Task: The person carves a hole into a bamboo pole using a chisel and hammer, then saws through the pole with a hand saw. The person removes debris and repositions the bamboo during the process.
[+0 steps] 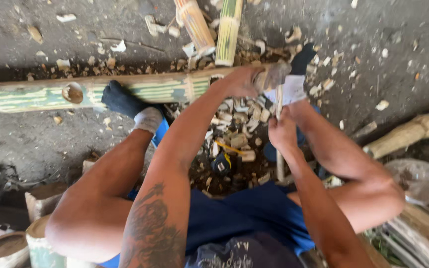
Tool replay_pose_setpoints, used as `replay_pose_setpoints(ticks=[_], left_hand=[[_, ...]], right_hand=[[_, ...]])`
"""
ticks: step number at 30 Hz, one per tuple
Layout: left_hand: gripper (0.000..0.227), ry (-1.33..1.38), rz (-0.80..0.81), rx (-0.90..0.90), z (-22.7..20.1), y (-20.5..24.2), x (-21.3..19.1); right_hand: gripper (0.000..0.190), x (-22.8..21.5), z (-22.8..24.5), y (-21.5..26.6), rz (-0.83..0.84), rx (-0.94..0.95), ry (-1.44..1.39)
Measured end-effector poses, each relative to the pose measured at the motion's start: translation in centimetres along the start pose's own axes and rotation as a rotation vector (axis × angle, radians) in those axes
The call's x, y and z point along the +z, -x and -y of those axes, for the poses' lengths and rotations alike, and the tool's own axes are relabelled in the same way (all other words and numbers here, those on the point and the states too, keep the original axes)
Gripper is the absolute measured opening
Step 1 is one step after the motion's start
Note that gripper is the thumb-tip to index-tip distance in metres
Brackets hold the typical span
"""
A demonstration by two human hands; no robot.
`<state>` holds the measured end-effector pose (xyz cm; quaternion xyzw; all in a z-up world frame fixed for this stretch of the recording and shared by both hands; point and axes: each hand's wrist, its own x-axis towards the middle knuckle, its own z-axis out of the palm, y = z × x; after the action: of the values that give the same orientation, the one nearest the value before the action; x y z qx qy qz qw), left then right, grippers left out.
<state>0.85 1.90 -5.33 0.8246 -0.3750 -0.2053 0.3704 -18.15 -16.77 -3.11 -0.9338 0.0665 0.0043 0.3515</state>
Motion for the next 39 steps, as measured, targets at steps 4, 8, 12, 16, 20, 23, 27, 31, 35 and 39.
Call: replay_pose_setpoints(ticks=[4, 8, 12, 16, 20, 23, 27, 31, 35, 39], left_hand=[[0.055, 0.216, -0.165, 0.33, 1.5, 5.2, -1.3], [0.041, 0.699, -1.21, -0.548, 2.0, 6.4, -6.2], [0.067, 0.79, -0.94, -0.204, 0.8, 3.9, -7.5], [0.062, 0.652, -0.855, 0.018, 0.2, 0.9, -5.7], [0.059, 0.745, -0.79, -0.01, 0.9, 0.3, -4.8], [0.061, 0.569, -0.848, -0.006, 1.4, 0.7, -5.2], [0.063, 0.511, -0.881, -0.109, 0.4, 1.5, -5.6], [0.064, 0.392, -0.881, -0.283, -2.0, 2.1, -4.8], [0.062, 0.396, -0.776, -0.189, -2.8, 2.5, -5.3], [0.068, 0.431, -0.672, -0.236, -2.2, 1.6, -5.2]], right_hand=[[0.018, -1.3, 0.5, 0.1, -0.076, -0.048, -0.016], [0.021, -3.3, 1.5, -0.9, -0.1, -0.031, -0.103], [0.017, -3.3, 2.6, -1.0, -0.12, -0.052, -0.103], [0.016, -2.8, 2.7, -0.2, -0.077, 0.058, -0.134], [0.017, -4.1, 2.1, 0.3, -0.086, 0.066, -0.128], [0.014, -5.0, 2.0, 0.3, -0.077, 0.11, -0.139], [0.012, -5.1, 2.5, -0.2, -0.103, 0.016, -0.154], [0.008, -6.5, 3.8, -0.9, -0.098, 0.007, -0.173], [0.014, -10.5, 6.3, -2.3, -0.195, -0.196, -0.284], [0.03, -12.4, 9.9, -4.5, -0.313, -0.282, -0.665]])
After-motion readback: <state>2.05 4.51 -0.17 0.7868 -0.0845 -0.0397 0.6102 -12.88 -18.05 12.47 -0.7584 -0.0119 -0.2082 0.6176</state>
